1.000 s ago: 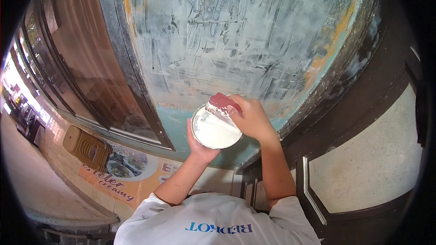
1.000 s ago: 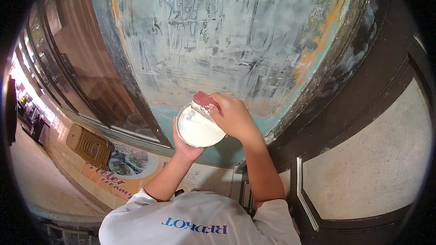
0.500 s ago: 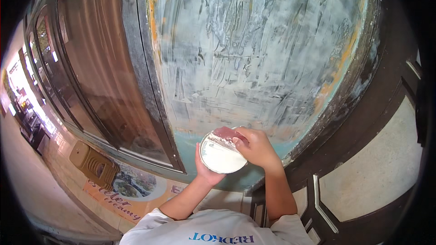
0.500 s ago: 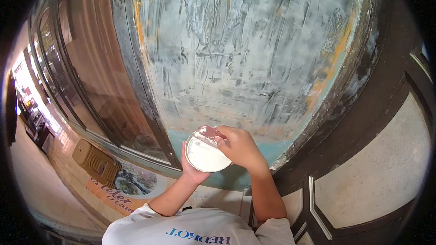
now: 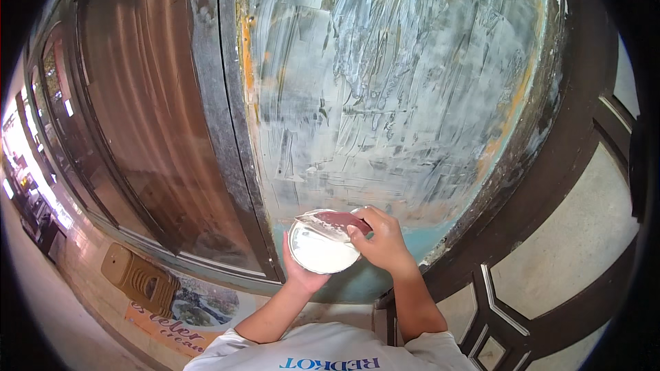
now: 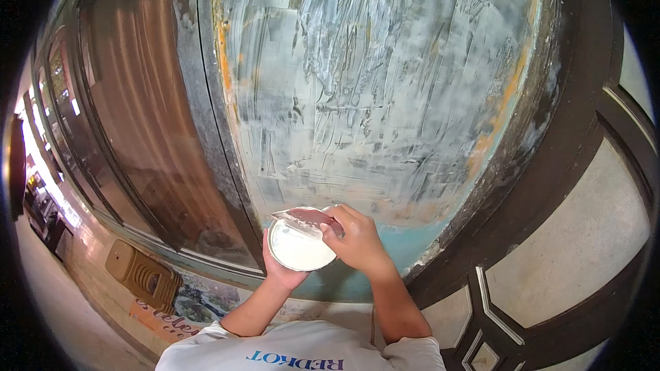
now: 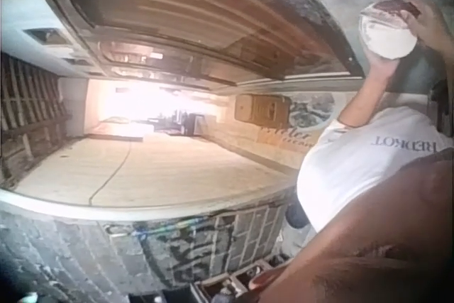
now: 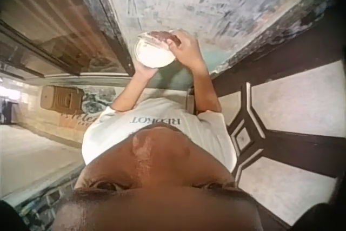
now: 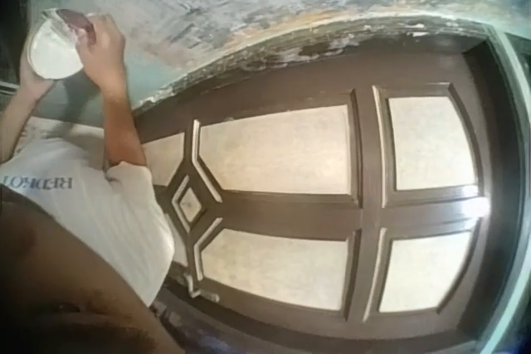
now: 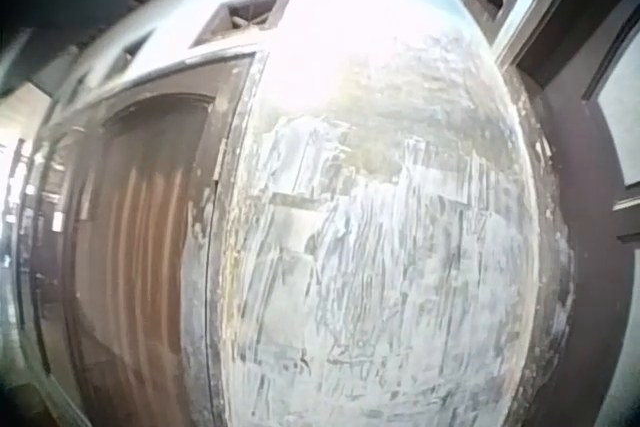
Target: Applying white wall putty to a surface using a putty knife/scraper.
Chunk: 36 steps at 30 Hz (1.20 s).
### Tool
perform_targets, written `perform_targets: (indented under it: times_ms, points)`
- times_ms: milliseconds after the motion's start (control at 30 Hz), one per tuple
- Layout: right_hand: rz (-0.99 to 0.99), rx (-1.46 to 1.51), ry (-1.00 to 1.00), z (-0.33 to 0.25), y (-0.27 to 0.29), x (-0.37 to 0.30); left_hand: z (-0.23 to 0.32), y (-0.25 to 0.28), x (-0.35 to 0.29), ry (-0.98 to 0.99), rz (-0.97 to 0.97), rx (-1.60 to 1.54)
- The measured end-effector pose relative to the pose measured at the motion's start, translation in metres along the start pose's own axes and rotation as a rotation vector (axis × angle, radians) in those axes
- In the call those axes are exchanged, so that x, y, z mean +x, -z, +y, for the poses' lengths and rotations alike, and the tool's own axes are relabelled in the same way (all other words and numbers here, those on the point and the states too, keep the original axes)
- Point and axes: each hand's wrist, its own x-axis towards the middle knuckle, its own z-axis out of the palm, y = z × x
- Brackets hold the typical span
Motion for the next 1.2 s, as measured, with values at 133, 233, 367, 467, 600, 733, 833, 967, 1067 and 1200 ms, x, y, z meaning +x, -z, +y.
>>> perform_targets:
  times_ms: [133, 233, 367, 467, 600, 733, 833, 967, 1067, 1200]
  points:
    - [0.039, -0.147, 0.013, -0.007, 0.002, 0.0, 0.008, 0.001, 0.001, -0.003, 0.034, 0.027]
    - [0.005, -0.087, 0.004, 0.002, 0.002, -0.004, 0.011, 0.006, 0.001, 0.016, 0.002, 0.041]
    - [0.03, -0.013, 0.033, 0.01, 0.0, -0.013, 0.008, -0.001, 0.004, 0.014, 0.015, 0.082]
    - [0.084, 0.018, 0.057, 0.018, -0.001, -0.019, 0.005, -0.005, 0.006, 0.077, 0.008, 0.068]
    - [0.122, -0.11, 0.021, 0.028, -0.001, -0.025, 0.0, 0.002, 0.009, 0.078, -0.019, 0.06]
    - [0.18, -0.209, 0.062, 0.026, 0.005, -0.025, -0.006, -0.002, 0.012, 0.07, -0.022, 0.1]
    - [0.145, -0.174, 0.067, 0.027, 0.01, -0.024, -0.01, -0.003, 0.01, 0.058, -0.062, 0.132]
    - [0.083, -0.156, 0.102, 0.027, 0.015, -0.02, -0.015, 0.006, 0.015, 0.055, -0.013, 0.16]
    - [0.071, -0.126, 0.117, 0.03, 0.013, -0.019, -0.018, 0.006, 0.014, 0.078, -0.028, 0.111]
    - [-0.002, -0.101, 0.013, 0.043, 0.01, -0.025, -0.021, 0.005, 0.014, 0.024, -0.069, 0.165]
